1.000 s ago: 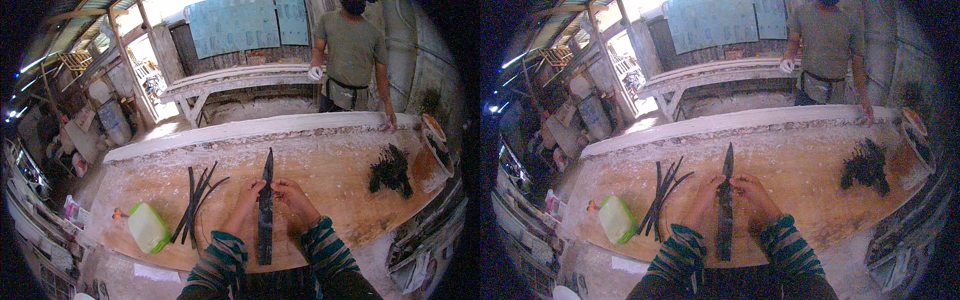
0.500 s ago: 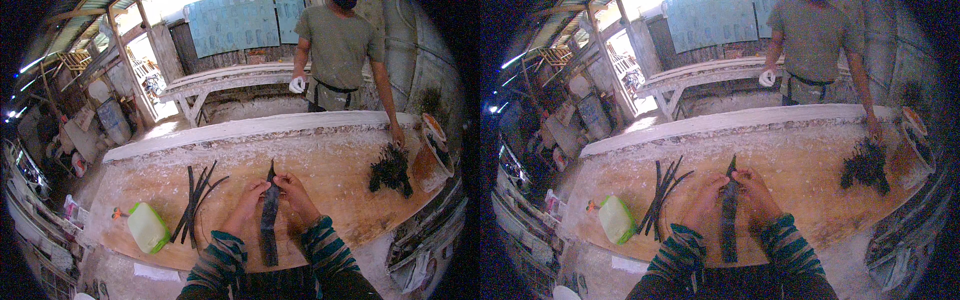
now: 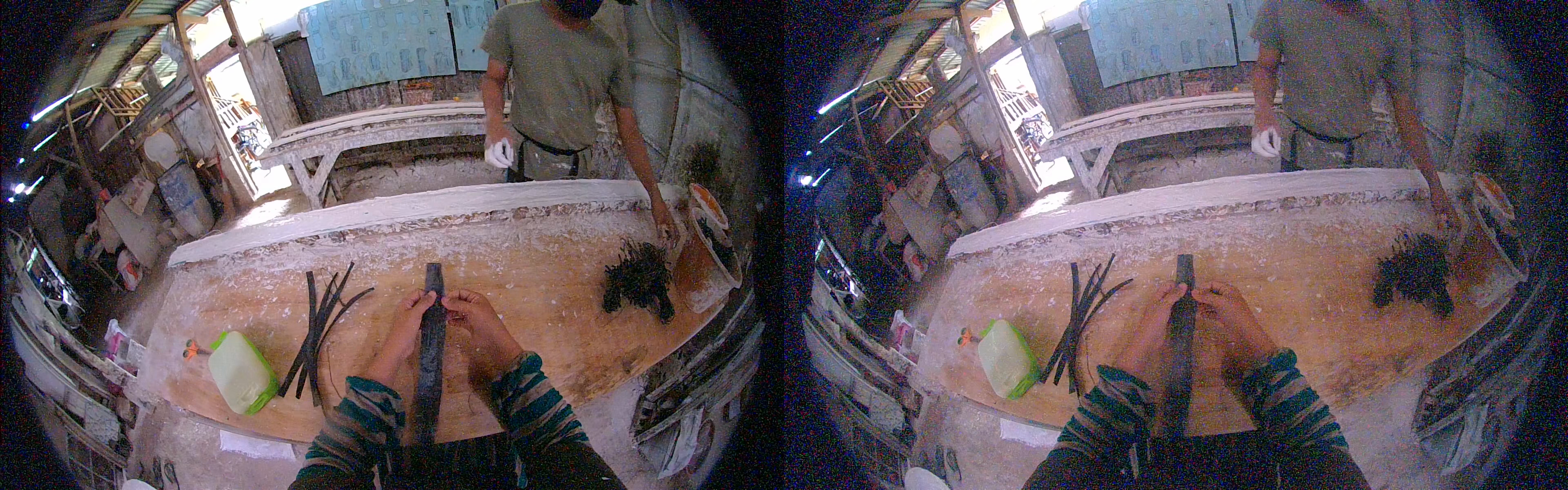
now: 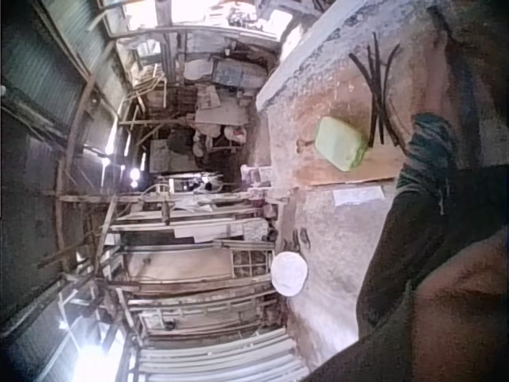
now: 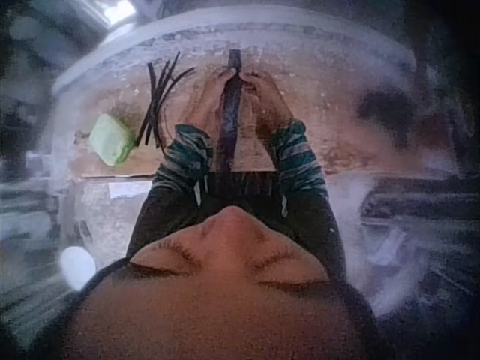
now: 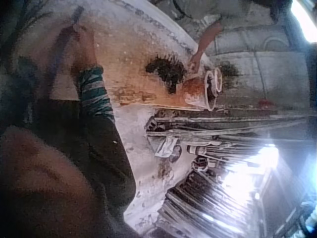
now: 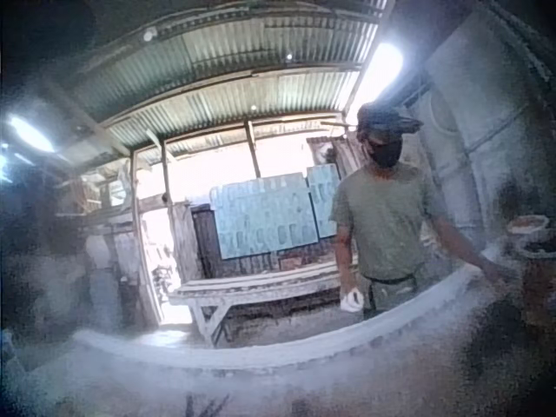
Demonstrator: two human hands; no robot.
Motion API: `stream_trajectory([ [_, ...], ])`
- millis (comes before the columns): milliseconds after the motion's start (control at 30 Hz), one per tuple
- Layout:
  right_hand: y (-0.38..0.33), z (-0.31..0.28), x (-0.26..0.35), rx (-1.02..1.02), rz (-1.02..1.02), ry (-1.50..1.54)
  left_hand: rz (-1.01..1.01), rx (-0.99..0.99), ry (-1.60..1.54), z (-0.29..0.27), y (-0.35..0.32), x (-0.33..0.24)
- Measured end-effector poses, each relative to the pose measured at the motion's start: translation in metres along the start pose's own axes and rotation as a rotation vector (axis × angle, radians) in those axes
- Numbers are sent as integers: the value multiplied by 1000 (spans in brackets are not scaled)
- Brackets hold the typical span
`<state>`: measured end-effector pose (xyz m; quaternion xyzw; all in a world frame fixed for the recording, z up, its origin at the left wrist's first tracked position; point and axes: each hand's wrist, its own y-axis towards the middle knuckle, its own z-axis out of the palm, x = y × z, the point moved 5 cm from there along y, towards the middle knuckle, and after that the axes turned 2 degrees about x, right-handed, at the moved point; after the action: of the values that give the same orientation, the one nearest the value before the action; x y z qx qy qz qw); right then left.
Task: The person sorts and organizes black cables on a wooden workbench, separating them into bundles and arranging them by hand. A second person in the background handles white fibrous material and moves around the workspace.
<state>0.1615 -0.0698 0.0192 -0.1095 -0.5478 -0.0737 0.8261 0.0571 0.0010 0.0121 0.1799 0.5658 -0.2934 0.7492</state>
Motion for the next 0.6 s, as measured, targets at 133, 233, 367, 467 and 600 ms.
stream_trajectory([
  [133, 0, 8, -3, 103, 31, 237, -32, 84, -262, 0, 3, -1],
  [233, 1, 7, -4, 114, 17, 276, -55, 108, -304, 7, -3, -6],
  [367, -16, 21, 14, 82, -43, 169, -24, -32, -322, -9, 9, 6],
  [467, -12, 17, -3, 144, 97, -153, 51, -125, -235, -25, 11, 5],
  [600, 2, 5, -28, 307, 86, -411, 81, -182, -264, -26, 7, -8],
])
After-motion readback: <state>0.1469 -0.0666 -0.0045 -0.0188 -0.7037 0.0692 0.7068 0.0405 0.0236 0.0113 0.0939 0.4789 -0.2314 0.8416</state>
